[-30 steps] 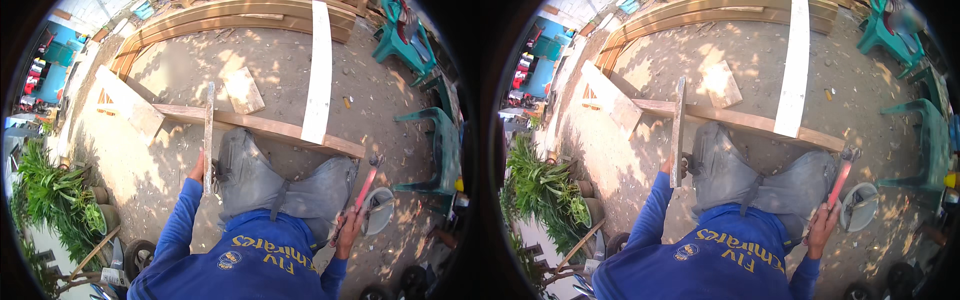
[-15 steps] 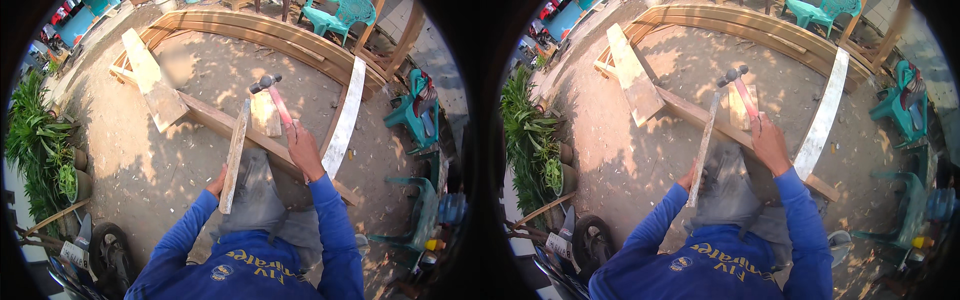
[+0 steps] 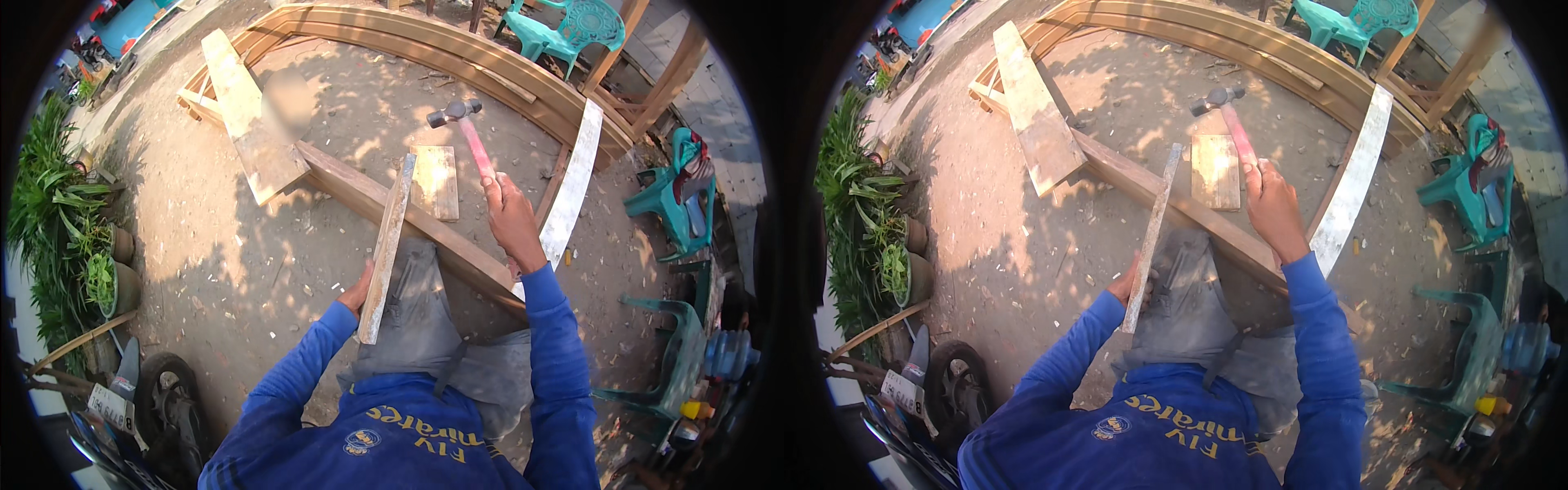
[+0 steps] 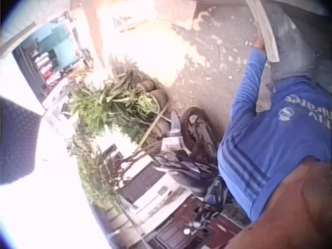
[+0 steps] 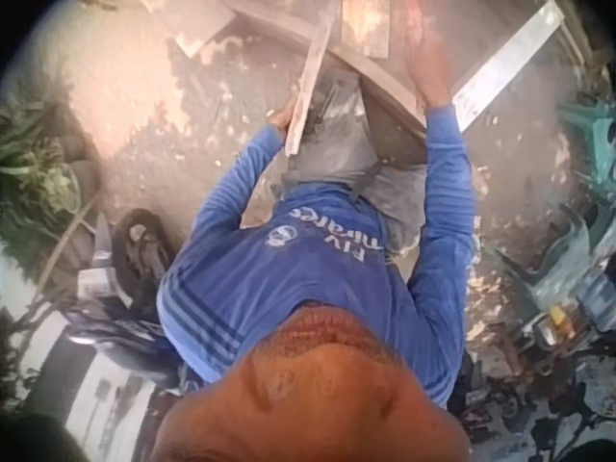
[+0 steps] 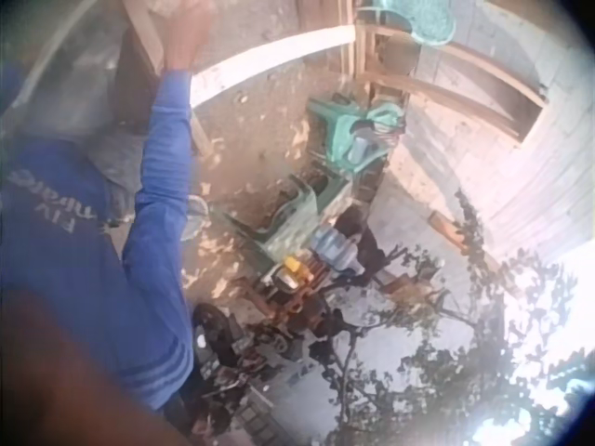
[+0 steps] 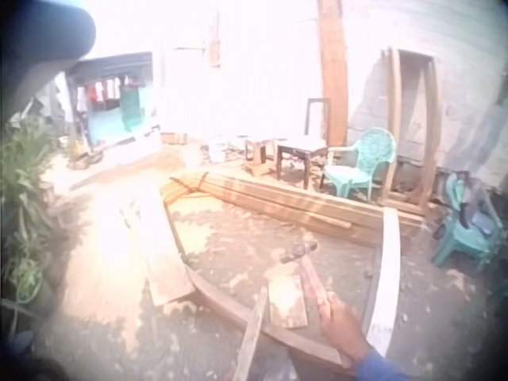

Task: The person uses a hammer, saw, and pencil to mark, cut, and join pieces of wood to construct a rectangular frame.

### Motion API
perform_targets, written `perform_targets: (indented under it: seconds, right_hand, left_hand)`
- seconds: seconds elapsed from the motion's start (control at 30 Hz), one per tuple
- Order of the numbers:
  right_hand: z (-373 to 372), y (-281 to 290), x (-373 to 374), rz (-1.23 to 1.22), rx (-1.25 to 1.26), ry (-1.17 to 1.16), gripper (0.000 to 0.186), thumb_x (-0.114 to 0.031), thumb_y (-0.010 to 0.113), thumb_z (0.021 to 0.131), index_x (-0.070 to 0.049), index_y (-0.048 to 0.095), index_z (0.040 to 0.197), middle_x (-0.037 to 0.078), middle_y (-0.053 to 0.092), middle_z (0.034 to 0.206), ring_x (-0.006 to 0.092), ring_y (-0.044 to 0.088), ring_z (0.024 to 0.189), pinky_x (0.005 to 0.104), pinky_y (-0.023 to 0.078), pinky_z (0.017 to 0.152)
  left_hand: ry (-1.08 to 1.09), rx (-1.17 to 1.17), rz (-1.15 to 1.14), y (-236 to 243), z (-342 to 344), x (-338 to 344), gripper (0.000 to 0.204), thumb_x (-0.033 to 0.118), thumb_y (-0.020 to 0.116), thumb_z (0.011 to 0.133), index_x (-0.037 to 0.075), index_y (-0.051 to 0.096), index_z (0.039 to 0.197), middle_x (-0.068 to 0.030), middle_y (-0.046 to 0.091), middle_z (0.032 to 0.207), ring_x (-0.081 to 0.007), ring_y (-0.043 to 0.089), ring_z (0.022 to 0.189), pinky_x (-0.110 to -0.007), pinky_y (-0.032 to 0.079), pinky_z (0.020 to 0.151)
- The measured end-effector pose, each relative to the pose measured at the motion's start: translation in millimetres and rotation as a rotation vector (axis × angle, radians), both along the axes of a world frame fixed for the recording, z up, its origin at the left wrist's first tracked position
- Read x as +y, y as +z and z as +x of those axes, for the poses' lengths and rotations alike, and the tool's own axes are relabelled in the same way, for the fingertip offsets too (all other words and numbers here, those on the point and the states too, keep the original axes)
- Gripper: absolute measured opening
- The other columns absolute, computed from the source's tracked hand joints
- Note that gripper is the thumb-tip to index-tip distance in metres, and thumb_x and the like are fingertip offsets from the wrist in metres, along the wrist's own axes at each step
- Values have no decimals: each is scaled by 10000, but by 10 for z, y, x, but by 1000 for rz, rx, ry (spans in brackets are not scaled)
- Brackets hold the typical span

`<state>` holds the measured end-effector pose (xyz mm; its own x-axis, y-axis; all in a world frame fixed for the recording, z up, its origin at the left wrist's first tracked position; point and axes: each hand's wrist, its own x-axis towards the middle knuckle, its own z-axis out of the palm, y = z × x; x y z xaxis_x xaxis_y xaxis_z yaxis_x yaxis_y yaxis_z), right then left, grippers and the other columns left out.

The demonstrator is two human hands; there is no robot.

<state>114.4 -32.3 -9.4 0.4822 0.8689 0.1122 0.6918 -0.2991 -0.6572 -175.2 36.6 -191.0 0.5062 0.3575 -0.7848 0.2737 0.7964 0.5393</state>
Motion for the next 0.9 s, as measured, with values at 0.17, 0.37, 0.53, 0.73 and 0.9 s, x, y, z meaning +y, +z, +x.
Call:
perform_targets:
  seconds: [0.17, 0.37, 0.53, 0.73, 0.9]
  right_hand:
    - [102, -227, -110, 11, -121, 141, 394, -332, 465, 1070, 36, 605, 1082, 300, 619, 807, 503, 632, 846, 545, 446, 707]
    - [73, -133, -34, -47, -39, -143, 398, -345, 469, 1068, 29, 602, 1100, 291, 627, 815, 492, 631, 806, 529, 451, 691]
    - [152, 36, -30, -52, -28, 52, 381, -347, 469, 1068, 12, 592, 1100, 288, 635, 828, 489, 636, 805, 523, 456, 693]
    - [146, -113, -109, -119, -49, 11, 407, -329, 496, 1061, 24, 590, 1240, 282, 663, 858, 491, 647, 830, 502, 492, 724]
    - [-109, -89, -348, -81, -30, -60, 442, -323, 487, 1048, 35, 570, 1294, 313, 683, 937, 496, 661, 902, 543, 504, 805]
  left_hand:
    - [-36, 33, 52, 38, 29, -12, 814, 938, 378, 798, 168, 605, 933, 20, 438, 565, -138, 425, 431, -314, 371, 402]
    - [-135, 42, -23, -8, 0, -21, 1078, 921, 299, 853, 121, 390, 1569, -115, 474, 1521, -248, 449, 1347, -386, 383, 1106]
    - [-83, 98, -99, -123, -27, -7, 1066, 928, 300, 845, 134, 432, 1544, -101, 531, 1454, -232, 507, 1263, -341, 411, 1055]
    - [-40, 15, 29, -178, 14, -28, 768, 902, 380, 846, 174, 597, 957, 19, 466, 614, -158, 424, 469, -312, 378, 442]
    - [-42, 93, 126, 145, -398, 176, 1034, 865, 391, 886, -10, 566, 1409, -176, 664, 1290, -240, 635, 1178, -357, 504, 971]
